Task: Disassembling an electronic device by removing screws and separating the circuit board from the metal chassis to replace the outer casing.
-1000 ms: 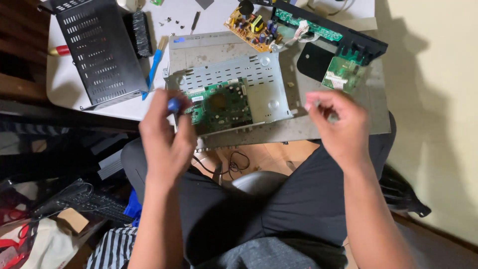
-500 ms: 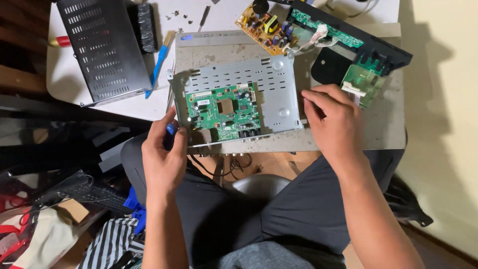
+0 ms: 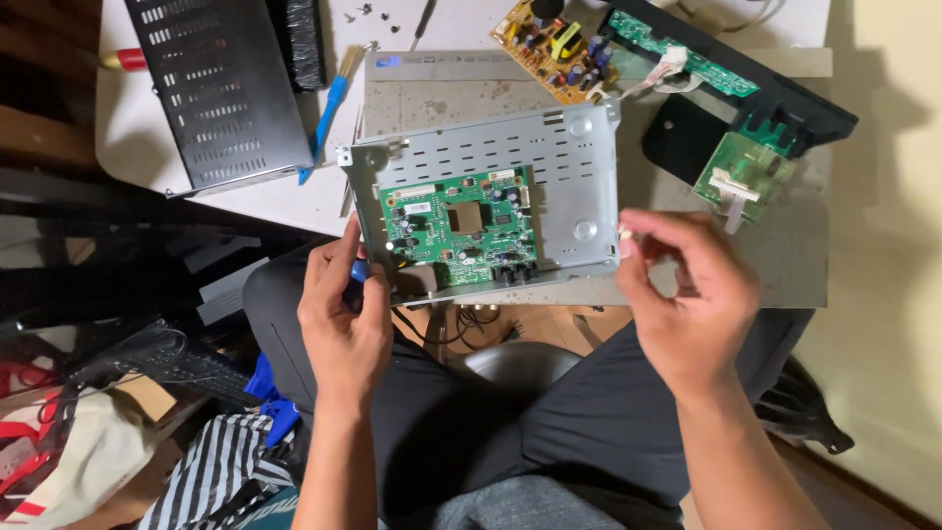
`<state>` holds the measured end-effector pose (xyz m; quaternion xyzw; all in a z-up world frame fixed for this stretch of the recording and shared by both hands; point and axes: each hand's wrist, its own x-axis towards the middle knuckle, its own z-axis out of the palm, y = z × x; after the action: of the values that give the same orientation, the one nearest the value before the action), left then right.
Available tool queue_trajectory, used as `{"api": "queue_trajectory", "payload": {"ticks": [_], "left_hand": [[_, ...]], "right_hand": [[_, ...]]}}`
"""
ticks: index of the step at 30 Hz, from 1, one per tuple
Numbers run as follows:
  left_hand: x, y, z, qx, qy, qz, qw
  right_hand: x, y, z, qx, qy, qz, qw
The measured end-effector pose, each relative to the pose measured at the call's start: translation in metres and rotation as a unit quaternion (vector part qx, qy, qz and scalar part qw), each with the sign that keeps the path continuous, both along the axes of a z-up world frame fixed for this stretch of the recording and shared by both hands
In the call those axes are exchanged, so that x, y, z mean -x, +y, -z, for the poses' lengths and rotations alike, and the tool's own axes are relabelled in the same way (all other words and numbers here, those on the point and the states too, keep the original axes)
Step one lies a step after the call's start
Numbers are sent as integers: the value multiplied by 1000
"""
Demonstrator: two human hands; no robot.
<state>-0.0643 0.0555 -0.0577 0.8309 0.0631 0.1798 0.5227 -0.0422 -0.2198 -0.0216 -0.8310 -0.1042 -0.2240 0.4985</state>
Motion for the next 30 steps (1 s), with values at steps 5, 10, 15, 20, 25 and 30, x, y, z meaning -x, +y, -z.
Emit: {"api": "queue_trajectory", "payload": {"ticks": [5, 10, 15, 20, 25, 30], "left_hand": [[2, 0, 2, 0, -17, -3, 1000], [6, -2, 13, -5, -71, -9, 997], [15, -4, 33, -26, -143, -34, 989], [11, -13, 36, -63, -214, -59, 973], [3, -17, 36, -80, -241, -48, 966], [-12, -14, 24, -149, -286, -49, 945]], "right_hand": [[-5, 14, 0, 22, -18, -51, 998], [3, 17, 7, 53, -23, -43, 997], [10, 19, -1, 150, -115, 17, 982], [3, 33, -9, 80, -70, -2, 994], [0, 51, -10, -45, -7, 6, 999], [-5, 46, -15, -114, 47, -22, 992]]}}
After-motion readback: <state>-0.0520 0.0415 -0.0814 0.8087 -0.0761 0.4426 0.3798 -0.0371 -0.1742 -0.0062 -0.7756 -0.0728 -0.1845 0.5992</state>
